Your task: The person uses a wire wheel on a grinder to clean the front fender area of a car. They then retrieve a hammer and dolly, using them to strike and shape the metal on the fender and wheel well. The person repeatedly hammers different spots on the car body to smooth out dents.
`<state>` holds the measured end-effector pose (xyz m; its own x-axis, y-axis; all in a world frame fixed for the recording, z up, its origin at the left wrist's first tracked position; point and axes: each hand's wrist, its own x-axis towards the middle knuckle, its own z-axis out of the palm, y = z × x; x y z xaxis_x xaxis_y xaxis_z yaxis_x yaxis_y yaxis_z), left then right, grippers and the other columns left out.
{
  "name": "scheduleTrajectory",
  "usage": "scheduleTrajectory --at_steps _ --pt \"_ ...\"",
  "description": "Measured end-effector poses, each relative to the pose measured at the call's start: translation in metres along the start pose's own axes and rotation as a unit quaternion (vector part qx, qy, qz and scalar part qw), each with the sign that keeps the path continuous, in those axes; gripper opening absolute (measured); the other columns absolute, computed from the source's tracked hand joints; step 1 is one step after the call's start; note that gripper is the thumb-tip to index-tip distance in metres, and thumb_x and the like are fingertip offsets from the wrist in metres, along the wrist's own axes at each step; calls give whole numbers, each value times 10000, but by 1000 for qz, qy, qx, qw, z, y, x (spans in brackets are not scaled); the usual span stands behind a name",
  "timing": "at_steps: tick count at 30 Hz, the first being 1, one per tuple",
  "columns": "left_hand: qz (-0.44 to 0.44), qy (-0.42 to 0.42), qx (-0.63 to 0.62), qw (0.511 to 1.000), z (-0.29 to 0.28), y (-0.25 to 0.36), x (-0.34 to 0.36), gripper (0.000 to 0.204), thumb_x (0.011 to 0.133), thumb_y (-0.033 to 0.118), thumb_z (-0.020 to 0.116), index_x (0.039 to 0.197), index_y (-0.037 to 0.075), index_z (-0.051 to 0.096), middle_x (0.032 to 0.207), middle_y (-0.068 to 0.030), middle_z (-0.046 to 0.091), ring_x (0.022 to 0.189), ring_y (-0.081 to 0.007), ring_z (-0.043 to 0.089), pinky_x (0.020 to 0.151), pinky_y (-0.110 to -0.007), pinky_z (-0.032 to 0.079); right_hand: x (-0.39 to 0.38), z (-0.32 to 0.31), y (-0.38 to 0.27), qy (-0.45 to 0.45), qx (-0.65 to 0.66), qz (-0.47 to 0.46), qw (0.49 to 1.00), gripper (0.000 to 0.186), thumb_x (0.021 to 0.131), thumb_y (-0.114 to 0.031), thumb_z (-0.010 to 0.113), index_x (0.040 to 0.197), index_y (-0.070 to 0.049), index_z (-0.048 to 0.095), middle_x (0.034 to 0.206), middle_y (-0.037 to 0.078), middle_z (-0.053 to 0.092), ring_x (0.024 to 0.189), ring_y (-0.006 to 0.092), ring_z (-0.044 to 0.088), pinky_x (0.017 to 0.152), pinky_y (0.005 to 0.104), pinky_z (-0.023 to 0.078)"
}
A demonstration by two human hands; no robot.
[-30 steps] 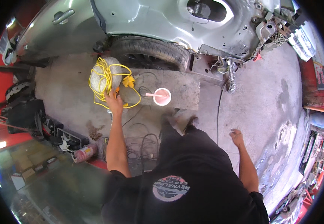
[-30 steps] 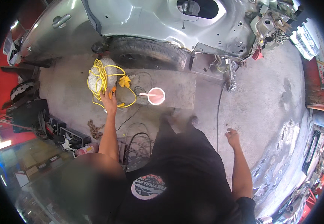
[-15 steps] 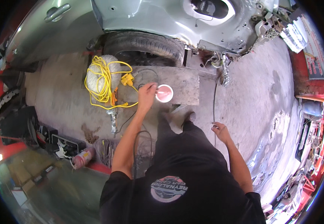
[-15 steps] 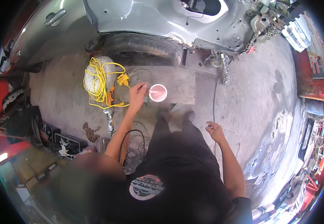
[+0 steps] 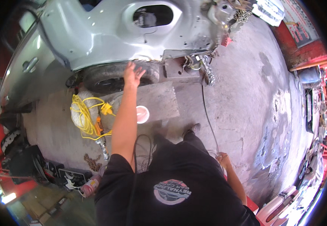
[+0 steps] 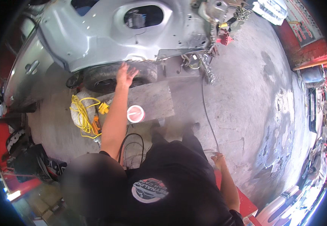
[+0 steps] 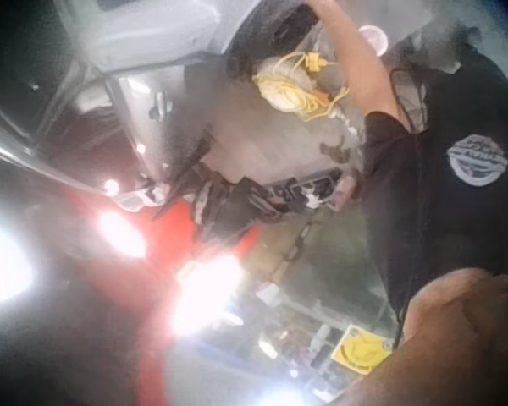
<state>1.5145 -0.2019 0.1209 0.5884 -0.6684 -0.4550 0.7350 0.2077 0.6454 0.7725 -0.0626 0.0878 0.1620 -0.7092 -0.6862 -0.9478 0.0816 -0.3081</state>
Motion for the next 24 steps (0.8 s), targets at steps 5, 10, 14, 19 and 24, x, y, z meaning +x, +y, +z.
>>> scheduleTrajectory --at_steps 5,10,14,19,24 --pt "23 106 43 993 9 -20 -1 596 1011 190 586 1545 113 334 1524 -195 396 1280 -426 512 1006 -644 513 33 -28 61 60 29 -77 995 409 853 -288 709 1175 -36 715 1033 258 717 1027 416 682 906 448 537" --pt "-47 82 126 987 27 -122 -55 364 1018 228 570 1323 38 508 1153 -142 623 942 -336 676 830 -520 597 83 -91 98 71 99 -94 988 387 861 -272 742 1152 -17 729 1053 256 732 1039 411 692 901 431 546" --pt "-192 -68 270 941 72 -241 -137 282 1004 271 611 1183 53 622 1031 -95 677 882 -247 698 758 -406 593 119 -150 113 40 164 -73 983 365 857 -237 725 1140 -7 733 1032 232 747 983 359 725 864 408 560" --pt "-319 -267 465 782 129 -327 -216 392 1018 303 621 1339 78 620 1094 -78 683 916 -194 679 799 -358 573 155 -177 91 57 255 -79 962 351 858 -199 697 1149 -5 731 1022 211 757 931 299 742 830 386 565" --pt "-281 -300 546 730 134 -354 -204 359 988 245 600 1280 48 667 1042 -71 703 843 -165 674 723 -311 563 177 -156 50 19 196 -185 963 337 884 -230 690 1144 -19 726 1007 182 754 929 282 718 833 390 553"
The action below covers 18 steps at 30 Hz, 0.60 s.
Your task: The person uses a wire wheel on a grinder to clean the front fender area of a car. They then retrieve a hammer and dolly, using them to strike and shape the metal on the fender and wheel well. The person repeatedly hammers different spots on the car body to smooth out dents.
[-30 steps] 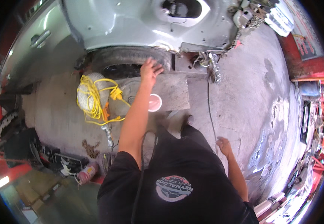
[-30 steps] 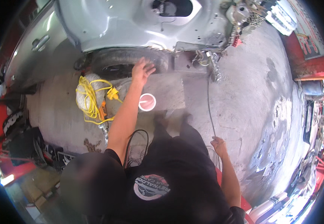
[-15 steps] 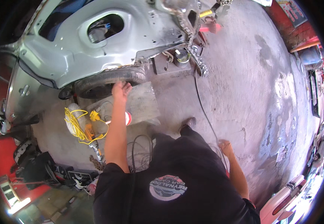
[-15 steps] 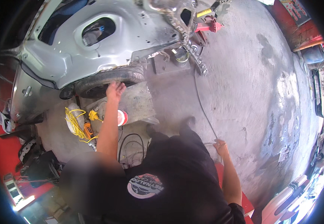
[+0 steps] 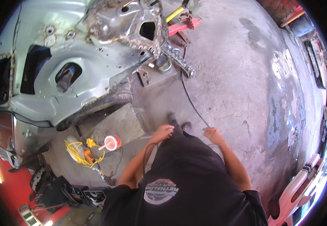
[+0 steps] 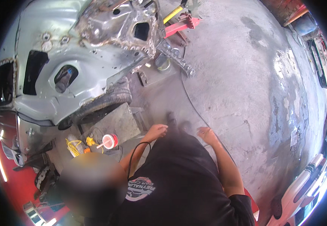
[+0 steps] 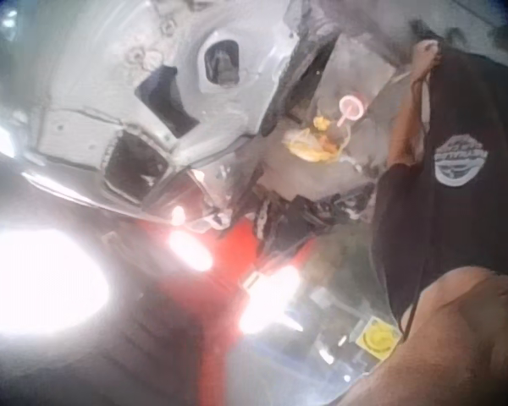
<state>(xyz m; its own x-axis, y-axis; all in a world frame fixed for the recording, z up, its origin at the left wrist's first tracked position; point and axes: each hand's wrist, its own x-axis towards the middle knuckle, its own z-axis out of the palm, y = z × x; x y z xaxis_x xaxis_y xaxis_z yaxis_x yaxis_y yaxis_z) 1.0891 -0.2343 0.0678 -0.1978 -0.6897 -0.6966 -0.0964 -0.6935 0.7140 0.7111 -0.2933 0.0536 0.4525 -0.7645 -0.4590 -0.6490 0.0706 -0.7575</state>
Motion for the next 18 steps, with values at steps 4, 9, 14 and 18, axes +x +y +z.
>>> scheduleTrajectory --at_steps 4,9,14,18 --pt "-32 73 60 995 -39 -20 46 344 972 259 605 1219 42 707 922 -55 718 749 -154 668 643 -304 548 30 4 1 -85 -13 0 996 319 867 -261 697 1106 -54 742 1050 209 740 996 383 709 867 466 550" --pt "-45 60 86 993 -90 -10 107 342 972 275 611 1216 63 725 904 -47 724 747 -148 665 616 -308 549 117 -61 8 -21 -64 -41 997 308 872 -292 700 1077 -71 762 999 212 744 959 390 719 868 476 557" --pt "5 24 104 994 -111 83 189 349 985 308 610 1222 77 720 957 -57 717 775 -144 654 635 -321 549 189 -161 -27 76 -45 -5 996 301 884 -270 687 1081 -56 765 958 223 746 916 393 727 826 447 573" --pt "-19 -35 154 987 -127 189 230 473 985 346 622 1385 93 616 1129 -74 697 904 -161 651 682 -337 560 254 -216 -85 140 46 -9 989 329 895 -242 670 1112 -4 739 964 232 742 906 359 739 819 420 567"
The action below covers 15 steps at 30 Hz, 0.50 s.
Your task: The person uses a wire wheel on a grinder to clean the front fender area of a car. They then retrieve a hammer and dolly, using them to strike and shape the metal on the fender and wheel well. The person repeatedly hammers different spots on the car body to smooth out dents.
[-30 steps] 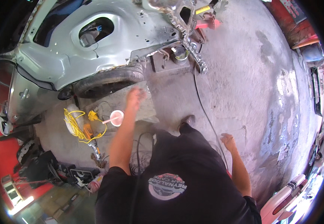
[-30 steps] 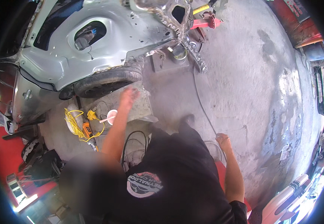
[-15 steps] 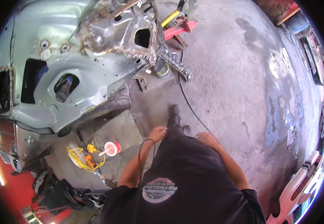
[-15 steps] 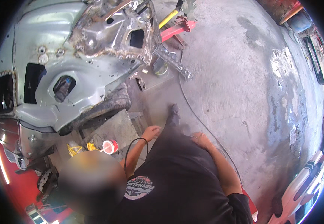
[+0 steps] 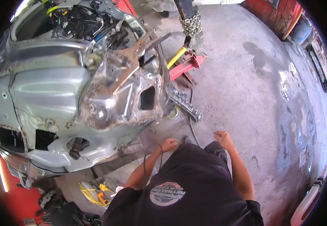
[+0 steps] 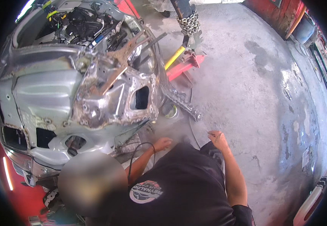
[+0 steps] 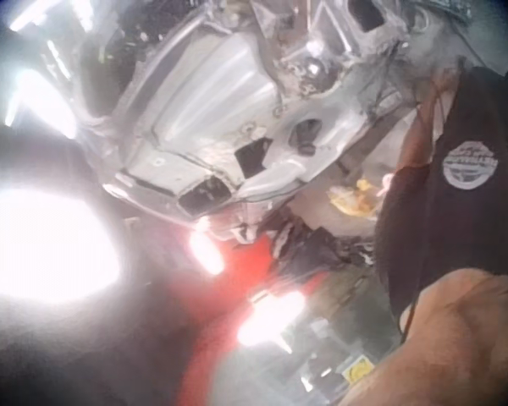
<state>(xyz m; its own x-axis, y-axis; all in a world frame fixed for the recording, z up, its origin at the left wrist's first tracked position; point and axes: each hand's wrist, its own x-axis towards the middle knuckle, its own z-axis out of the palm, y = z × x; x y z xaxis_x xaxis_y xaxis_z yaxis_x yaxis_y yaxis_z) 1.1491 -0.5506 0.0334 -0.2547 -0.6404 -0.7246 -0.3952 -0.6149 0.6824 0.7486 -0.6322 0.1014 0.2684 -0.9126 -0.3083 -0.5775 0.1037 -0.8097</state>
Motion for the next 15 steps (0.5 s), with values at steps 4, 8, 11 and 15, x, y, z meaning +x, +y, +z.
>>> scheduleTrajectory --at_steps 4,8,11,15 --pt "8 -10 -13 1000 -33 104 17 613 986 395 640 1505 115 473 1320 -107 619 1087 -212 628 836 -362 549 56 1 -50 -45 7 -70 997 345 892 -199 676 1160 14 718 1027 225 745 961 309 741 855 389 558" --pt "85 -106 -321 937 -46 131 36 601 1018 368 604 1516 79 432 1421 -141 554 1212 -259 593 967 -407 511 119 -12 -55 -245 31 -64 967 343 901 -244 679 1155 -18 723 965 198 749 933 293 738 862 396 558" --pt "122 -53 -510 850 -39 90 70 527 1009 323 582 1465 79 481 1370 -168 583 1163 -319 635 951 -473 521 193 -32 -32 -272 16 -116 955 342 915 -266 671 1147 -20 722 990 193 751 951 297 734 860 396 558" --pt "-67 231 -303 922 22 24 99 556 959 365 626 1426 76 534 1287 -193 637 1144 -348 657 957 -474 523 306 -71 -7 -332 -15 -218 918 275 942 -260 629 1038 -12 700 982 199 719 944 377 687 852 430 536"
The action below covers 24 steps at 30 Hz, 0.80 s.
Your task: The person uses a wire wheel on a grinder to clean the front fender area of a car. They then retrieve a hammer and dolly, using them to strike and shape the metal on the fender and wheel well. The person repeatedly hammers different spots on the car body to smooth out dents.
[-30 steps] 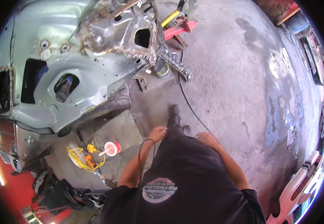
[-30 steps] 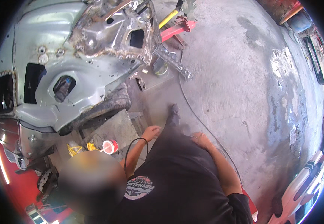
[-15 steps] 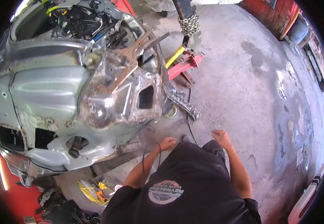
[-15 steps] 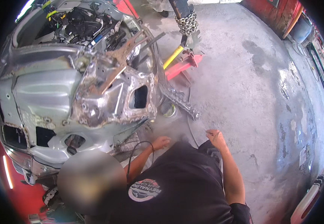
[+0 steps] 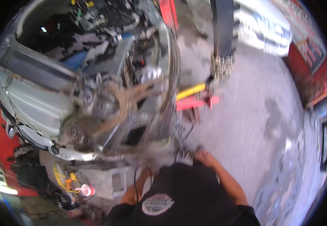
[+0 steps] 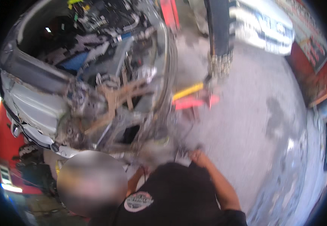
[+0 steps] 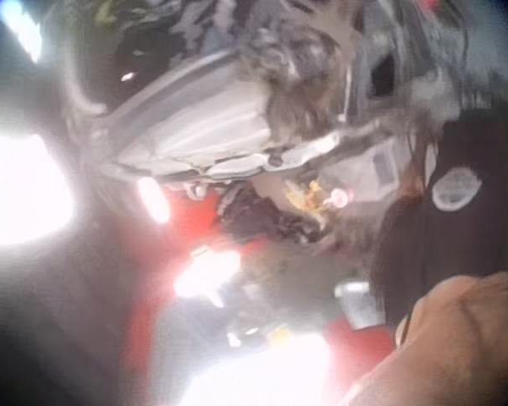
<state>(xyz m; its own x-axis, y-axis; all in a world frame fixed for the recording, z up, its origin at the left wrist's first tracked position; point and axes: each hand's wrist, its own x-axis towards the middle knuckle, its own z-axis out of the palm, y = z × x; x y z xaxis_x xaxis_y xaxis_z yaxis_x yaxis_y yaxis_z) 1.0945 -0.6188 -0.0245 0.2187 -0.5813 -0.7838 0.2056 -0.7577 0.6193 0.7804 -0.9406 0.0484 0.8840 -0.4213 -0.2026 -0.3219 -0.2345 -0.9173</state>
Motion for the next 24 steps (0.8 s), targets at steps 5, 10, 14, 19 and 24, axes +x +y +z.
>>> scheduleTrajectory --at_steps 5,10,14,19,24 --pt "-192 93 95 972 59 -27 -3 659 892 459 706 1403 63 577 1208 -216 691 1176 -357 649 1005 -433 510 46 -125 50 -78 -175 57 980 383 922 -362 678 1172 -74 715 1023 226 732 972 397 705 870 459 550" --pt "-23 68 214 974 92 22 6 807 824 560 776 1421 61 562 1210 -233 696 1176 -357 651 1009 -421 509 82 -196 108 -108 -319 68 939 405 919 -402 680 1179 -96 734 1069 233 731 1013 404 698 892 461 554" --pt "84 61 191 976 100 121 -38 717 898 511 737 1412 44 559 1262 -230 677 1148 -339 663 989 -422 509 84 -195 146 -39 -288 121 949 416 903 -431 687 1157 -108 749 1110 228 720 1039 404 689 894 457 555" --pt "235 209 237 919 79 217 -181 598 919 423 733 1381 70 592 1279 -182 670 1179 -333 647 959 -434 524 55 -127 196 -204 -331 169 906 438 882 -475 691 1148 -133 756 1155 193 715 1053 407 683 896 467 555" --pt "342 86 -145 924 30 180 -262 558 939 360 707 1346 -4 590 1249 -183 677 1213 -314 633 918 -454 555 56 -83 195 -277 -355 65 891 385 884 -388 654 1159 -136 748 1188 203 702 1084 392 675 947 479 535"
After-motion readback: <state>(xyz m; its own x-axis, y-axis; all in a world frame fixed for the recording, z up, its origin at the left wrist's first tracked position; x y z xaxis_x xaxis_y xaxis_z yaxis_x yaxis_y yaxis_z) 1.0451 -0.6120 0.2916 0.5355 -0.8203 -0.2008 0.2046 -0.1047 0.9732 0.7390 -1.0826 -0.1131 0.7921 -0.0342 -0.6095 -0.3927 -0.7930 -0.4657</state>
